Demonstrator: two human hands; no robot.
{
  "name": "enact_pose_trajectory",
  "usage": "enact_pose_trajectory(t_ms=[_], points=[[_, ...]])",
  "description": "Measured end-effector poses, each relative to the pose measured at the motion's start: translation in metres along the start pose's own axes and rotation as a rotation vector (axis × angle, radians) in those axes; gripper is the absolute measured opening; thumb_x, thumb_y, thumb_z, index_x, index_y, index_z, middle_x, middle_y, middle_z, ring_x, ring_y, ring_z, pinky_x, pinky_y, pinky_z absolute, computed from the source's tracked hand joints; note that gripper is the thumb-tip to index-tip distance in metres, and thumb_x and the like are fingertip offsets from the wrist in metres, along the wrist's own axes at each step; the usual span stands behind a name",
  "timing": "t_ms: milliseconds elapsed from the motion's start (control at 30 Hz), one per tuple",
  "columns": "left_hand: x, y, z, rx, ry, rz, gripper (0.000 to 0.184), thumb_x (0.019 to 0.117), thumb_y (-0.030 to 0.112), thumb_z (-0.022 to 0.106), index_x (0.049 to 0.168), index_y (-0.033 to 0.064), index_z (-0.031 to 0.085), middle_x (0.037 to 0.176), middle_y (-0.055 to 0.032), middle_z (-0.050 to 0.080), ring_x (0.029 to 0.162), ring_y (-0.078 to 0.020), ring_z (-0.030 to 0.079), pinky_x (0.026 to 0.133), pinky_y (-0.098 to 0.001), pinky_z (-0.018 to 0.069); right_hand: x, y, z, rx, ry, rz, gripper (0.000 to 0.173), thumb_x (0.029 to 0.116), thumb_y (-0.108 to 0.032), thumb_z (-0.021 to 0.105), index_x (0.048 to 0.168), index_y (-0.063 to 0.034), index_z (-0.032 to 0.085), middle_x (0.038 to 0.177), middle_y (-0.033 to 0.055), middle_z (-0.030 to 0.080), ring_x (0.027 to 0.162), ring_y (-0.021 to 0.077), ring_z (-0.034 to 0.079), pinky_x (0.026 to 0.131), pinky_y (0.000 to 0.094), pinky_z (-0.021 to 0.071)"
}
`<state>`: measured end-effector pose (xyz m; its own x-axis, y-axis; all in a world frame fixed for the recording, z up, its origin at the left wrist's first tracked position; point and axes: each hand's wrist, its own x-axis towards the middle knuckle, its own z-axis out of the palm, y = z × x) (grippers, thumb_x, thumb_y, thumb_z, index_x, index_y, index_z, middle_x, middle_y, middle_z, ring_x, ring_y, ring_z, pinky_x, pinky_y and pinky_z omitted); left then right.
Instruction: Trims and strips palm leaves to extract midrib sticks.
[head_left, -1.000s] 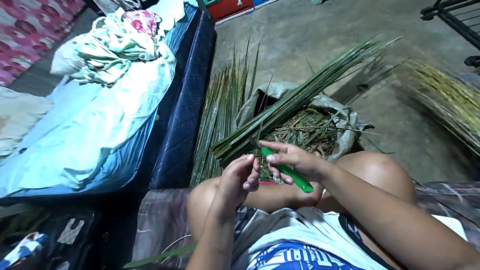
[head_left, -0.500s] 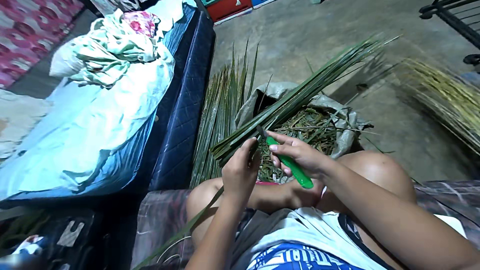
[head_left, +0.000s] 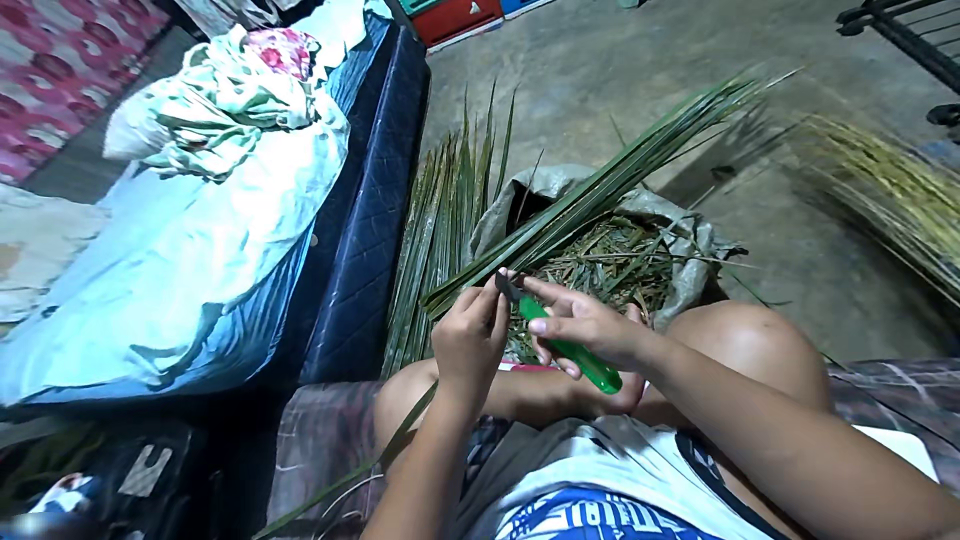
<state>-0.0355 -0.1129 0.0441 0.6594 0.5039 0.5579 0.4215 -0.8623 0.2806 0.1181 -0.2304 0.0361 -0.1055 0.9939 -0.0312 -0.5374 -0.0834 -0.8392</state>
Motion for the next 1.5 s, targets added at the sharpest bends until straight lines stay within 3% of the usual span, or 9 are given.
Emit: enact_pose_trajectory(t_ms=[200, 367, 467, 733, 900, 1000, 1167, 1267, 1500], points=[[0.000, 0.006, 0.001, 0.012, -0.002, -0.053, 0.029, 0.0970, 0.015, 0.056, 0.114, 0.0098, 0.079, 0.073, -0.0058, 0.067, 0.060, -0.0151, 0.062, 0.054, -0.0312, 0.0504, 0.002, 0.006, 0.004, 0.020, -0.029, 0.014, 0.074, 0.1030, -0.012, 0.051, 0.164, -0.0110, 0.008, 0.078, -0.0028, 0.060, 0.053, 0.0045, 0.059, 0.046, 0.0173, 0.0514], [-0.001, 0.009, 0.003, 0.013, 0.005, -0.072, 0.028, 0.0980, 0.015, 0.056, 0.110, 0.0084, 0.080, 0.072, -0.0049, 0.066, 0.060, -0.0130, 0.061, 0.054, -0.0287, 0.0492, 0.004, 0.008, 0.008, -0.039, 0.125, -0.037, 0.066, 0.1053, -0.013, 0.052, 0.163, -0.0061, 0.021, 0.081, -0.0016, 0.062, 0.054, 0.0045, 0.059, 0.047, 0.0172, 0.0516], [-0.003, 0.013, 0.004, 0.025, 0.011, -0.080, 0.027, 0.0981, 0.015, 0.059, 0.112, 0.0054, 0.079, 0.073, -0.0086, 0.068, 0.061, -0.0170, 0.064, 0.055, -0.0321, 0.0522, 0.005, 0.006, 0.008, -0.095, 0.262, -0.056, 0.060, 0.1070, -0.012, 0.052, 0.161, -0.0035, 0.028, 0.081, 0.0001, 0.062, 0.055, 0.0052, 0.058, 0.049, 0.0182, 0.0513], [-0.006, 0.013, 0.007, 0.049, 0.028, -0.060, 0.028, 0.0959, 0.013, 0.061, 0.118, 0.0105, 0.079, 0.072, -0.0074, 0.066, 0.058, -0.0156, 0.062, 0.053, -0.0308, 0.0502, 0.004, -0.003, -0.001, -0.125, 0.390, -0.059, 0.055, 0.1077, -0.010, 0.052, 0.159, -0.0047, 0.034, 0.078, 0.0014, 0.063, 0.052, 0.0054, 0.058, 0.047, 0.0176, 0.0507], [-0.011, 0.008, 0.006, 0.037, 0.026, -0.076, 0.027, 0.0966, 0.014, 0.061, 0.116, 0.0096, 0.079, 0.070, -0.0073, 0.064, 0.059, -0.0159, 0.061, 0.053, -0.0300, 0.0498, 0.002, -0.020, -0.035, -0.206, 0.548, -0.150, 0.055, 0.1097, -0.012, 0.048, 0.162, -0.0135, 0.032, 0.072, 0.0030, 0.061, 0.050, 0.0067, 0.056, 0.046, 0.0185, 0.0499], [-0.013, 0.006, 0.007, 0.039, 0.019, -0.097, 0.027, 0.0970, 0.014, 0.061, 0.117, 0.0090, 0.079, 0.072, -0.0077, 0.066, 0.061, -0.0164, 0.063, 0.055, -0.0306, 0.0510, -0.002, -0.022, -0.037, -0.128, 0.399, -0.093, 0.060, 0.1090, -0.013, 0.045, 0.165, -0.0164, 0.024, 0.072, 0.0043, 0.060, 0.048, 0.0080, 0.056, 0.044, 0.0190, 0.0497], [-0.011, 0.007, 0.008, 0.036, 0.035, -0.110, 0.026, 0.0964, 0.014, 0.062, 0.114, 0.0062, 0.079, 0.073, -0.0084, 0.066, 0.062, -0.0169, 0.063, 0.056, -0.0306, 0.0514, 0.001, 0.000, -0.005, -0.048, 0.034, 0.071, 0.071, 0.1029, -0.014, 0.049, 0.164, -0.0108, 0.013, 0.078, -0.0012, 0.062, 0.052, 0.0046, 0.058, 0.045, 0.0175, 0.0488], [-0.012, 0.008, 0.008, 0.030, 0.045, -0.118, 0.025, 0.0961, 0.013, 0.060, 0.111, 0.0059, 0.080, 0.074, -0.0078, 0.066, 0.062, -0.0159, 0.063, 0.056, -0.0299, 0.0515, 0.007, 0.009, 0.004, 0.015, 0.016, 0.067, 0.070, 0.1048, -0.014, 0.047, 0.165, -0.0103, 0.011, 0.078, -0.0013, 0.061, 0.051, 0.0050, 0.056, 0.045, 0.0179, 0.0495], [-0.014, 0.009, 0.011, -0.004, 0.078, -0.119, 0.025, 0.0963, 0.013, 0.062, 0.112, 0.0032, 0.079, 0.075, -0.0099, 0.068, 0.064, -0.0160, 0.065, 0.058, -0.0301, 0.0534, 0.013, 0.015, 0.007, 0.047, 0.162, 0.004, 0.058, 0.1072, -0.013, 0.047, 0.161, -0.0061, 0.026, 0.077, -0.0004, 0.061, 0.051, 0.0051, 0.057, 0.046, 0.0177, 0.0500]])
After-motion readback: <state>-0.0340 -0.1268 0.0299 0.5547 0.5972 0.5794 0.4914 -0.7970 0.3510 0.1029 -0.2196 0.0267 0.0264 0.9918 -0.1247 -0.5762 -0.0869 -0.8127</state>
